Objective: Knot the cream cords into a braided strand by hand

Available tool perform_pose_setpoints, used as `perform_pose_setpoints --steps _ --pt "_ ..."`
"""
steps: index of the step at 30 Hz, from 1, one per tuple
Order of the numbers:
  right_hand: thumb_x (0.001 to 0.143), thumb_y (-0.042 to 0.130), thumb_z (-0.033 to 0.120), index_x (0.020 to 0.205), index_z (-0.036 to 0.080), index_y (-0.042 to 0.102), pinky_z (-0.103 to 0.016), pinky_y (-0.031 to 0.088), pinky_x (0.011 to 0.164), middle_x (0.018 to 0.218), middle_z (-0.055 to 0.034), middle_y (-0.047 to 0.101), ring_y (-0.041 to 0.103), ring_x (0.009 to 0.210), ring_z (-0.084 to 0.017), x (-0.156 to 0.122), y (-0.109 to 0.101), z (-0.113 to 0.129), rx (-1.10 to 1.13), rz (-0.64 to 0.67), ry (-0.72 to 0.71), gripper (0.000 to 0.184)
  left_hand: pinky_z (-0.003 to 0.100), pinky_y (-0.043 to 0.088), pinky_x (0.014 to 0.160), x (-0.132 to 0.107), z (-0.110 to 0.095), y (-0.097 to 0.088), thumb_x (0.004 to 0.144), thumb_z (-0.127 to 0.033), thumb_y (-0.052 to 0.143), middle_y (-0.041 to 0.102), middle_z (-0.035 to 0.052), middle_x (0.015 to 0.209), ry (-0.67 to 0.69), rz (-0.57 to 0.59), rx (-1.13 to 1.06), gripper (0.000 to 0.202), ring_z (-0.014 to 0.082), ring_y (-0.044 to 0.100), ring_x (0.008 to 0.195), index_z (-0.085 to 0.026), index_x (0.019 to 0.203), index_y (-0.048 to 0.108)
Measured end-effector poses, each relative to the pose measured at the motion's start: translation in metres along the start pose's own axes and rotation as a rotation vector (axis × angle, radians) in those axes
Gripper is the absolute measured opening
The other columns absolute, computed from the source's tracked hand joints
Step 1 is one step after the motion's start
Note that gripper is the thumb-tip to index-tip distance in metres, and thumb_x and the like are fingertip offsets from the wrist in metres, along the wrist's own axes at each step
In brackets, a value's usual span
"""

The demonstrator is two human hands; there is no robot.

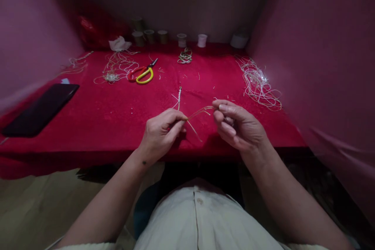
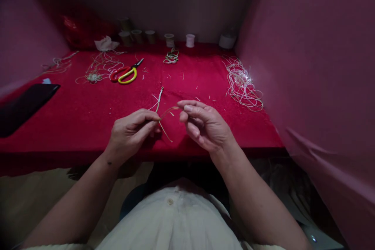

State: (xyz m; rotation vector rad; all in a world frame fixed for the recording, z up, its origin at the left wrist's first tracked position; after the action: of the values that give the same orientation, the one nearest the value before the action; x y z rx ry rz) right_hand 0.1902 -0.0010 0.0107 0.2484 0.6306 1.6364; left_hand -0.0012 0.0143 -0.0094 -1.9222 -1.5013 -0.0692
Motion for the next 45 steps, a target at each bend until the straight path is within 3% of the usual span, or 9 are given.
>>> perform_pose_setpoints --steps 3,6,18,23,28,34,38,41,45 --pt "0.067 0.061 0.014 0.088 0.017 0.065 -0.013 0.030 0.032 0.079 0.0013 0.069 0.040 0.037 0.000 0.007 -0.008 0.003 0.012 -0.116 -0.107 0.021 0.018 0.044 0.044 0.001 0.005 -0.001 0.081 -0.020 0.056 0.064 0.0003 0.062 -0.359 0.003 -0.210 0.009 0.0089 0.057 0.046 -0.015 0.083 0.064" --pt "0.067 0.063 0.017 0.095 0.016 0.064 -0.015 0.030 0.030 0.088 -0.0034 0.071 0.046 0.039 -0.003 0.010 -0.013 -0.003 -0.058 -0.167 -0.161 0.028 0.018 0.043 0.043 0.003 0.005 -0.004 0.077 -0.022 0.062 0.065 0.0012 0.060 -0.503 -0.004 -0.354 0.009 0.0082 0.054 0.043 -0.013 0.079 0.064" --pt "0.075 0.062 0.023 0.085 0.017 0.060 -0.017 0.033 0.032 0.074 0.0004 0.065 0.049 0.040 -0.005 -0.003 -0.015 -0.041 -0.190 -0.394 -0.421 0.012 0.022 0.048 0.045 0.003 0.013 -0.007 0.074 -0.023 0.067 0.066 0.0010 0.061 -0.554 -0.096 -0.505 0.014 0.0106 0.059 0.045 -0.012 0.081 0.064" --pt "0.079 0.059 0.024 0.087 0.018 0.057 -0.018 0.033 0.033 0.067 0.0021 0.061 0.047 0.039 -0.006 -0.008 -0.016 -0.045 -0.252 -0.374 -0.445 0.010 0.019 0.043 0.043 0.003 0.012 -0.007 0.074 -0.022 0.065 0.066 0.0004 0.059 -0.544 -0.171 -0.379 0.012 0.0090 0.056 0.043 -0.014 0.081 0.065" --pt "0.082 0.057 0.023 0.085 0.017 0.064 -0.021 0.038 0.043 0.063 0.0014 0.058 0.048 0.045 -0.008 -0.016 -0.005 -0.042 -0.530 -0.313 -0.414 0.009 0.018 0.038 0.041 0.004 0.006 -0.004 0.075 -0.024 0.064 0.062 -0.0012 0.054 -0.546 -0.219 -0.241 0.014 0.0077 0.051 0.042 -0.014 0.085 0.066" --pt "0.083 0.052 0.018 0.088 0.019 0.072 -0.025 0.045 0.057 0.069 -0.0026 0.062 0.058 0.061 -0.013 -0.006 0.020 -0.042 -0.796 0.041 -0.459 0.020 0.019 0.040 0.044 0.015 0.000 0.003 0.078 -0.021 0.062 0.060 -0.0027 0.058 -0.407 -0.183 -0.107 0.009 0.0079 0.051 0.047 -0.016 0.082 0.068" --pt "0.086 0.049 0.023 0.106 0.020 0.069 -0.023 0.043 0.049 0.065 -0.0014 0.062 0.054 0.051 -0.011 0.009 0.024 -0.043 -0.704 -0.048 -0.352 0.028 0.023 0.049 0.065 0.026 -0.010 0.007 0.080 -0.017 0.059 0.068 0.0017 0.077 -0.126 -0.175 0.171 0.010 0.0113 0.062 0.069 -0.016 0.083 0.069" --pt "0.086 0.049 0.024 0.100 0.018 0.070 -0.021 0.039 0.043 0.063 -0.0004 0.058 0.049 0.045 -0.008 0.016 0.025 -0.040 -0.580 -0.129 -0.345 0.025 0.024 0.050 0.069 0.031 -0.018 0.011 0.081 -0.013 0.058 0.068 0.0029 0.077 0.059 -0.206 0.329 0.011 0.0119 0.063 0.072 -0.015 0.084 0.068" --pt "0.083 0.053 0.023 0.094 0.014 0.069 -0.020 0.037 0.040 0.064 0.0019 0.055 0.046 0.041 -0.005 0.021 0.026 -0.036 -0.362 -0.168 -0.330 0.021 0.022 0.051 0.070 0.035 -0.021 0.018 0.082 -0.009 0.057 0.068 0.0053 0.079 0.163 -0.238 0.419 0.012 0.0120 0.064 0.074 -0.012 0.088 0.067"
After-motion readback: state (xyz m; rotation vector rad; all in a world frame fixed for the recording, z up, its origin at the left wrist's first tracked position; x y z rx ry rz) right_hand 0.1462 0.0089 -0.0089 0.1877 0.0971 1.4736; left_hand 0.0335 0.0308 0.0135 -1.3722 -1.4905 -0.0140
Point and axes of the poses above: each hand's wrist, its own x-axis towards the middle knuckle, its own y-axis out of the palm, z = x × y, the point moved 2 cm from there along x, towards the middle knuckle
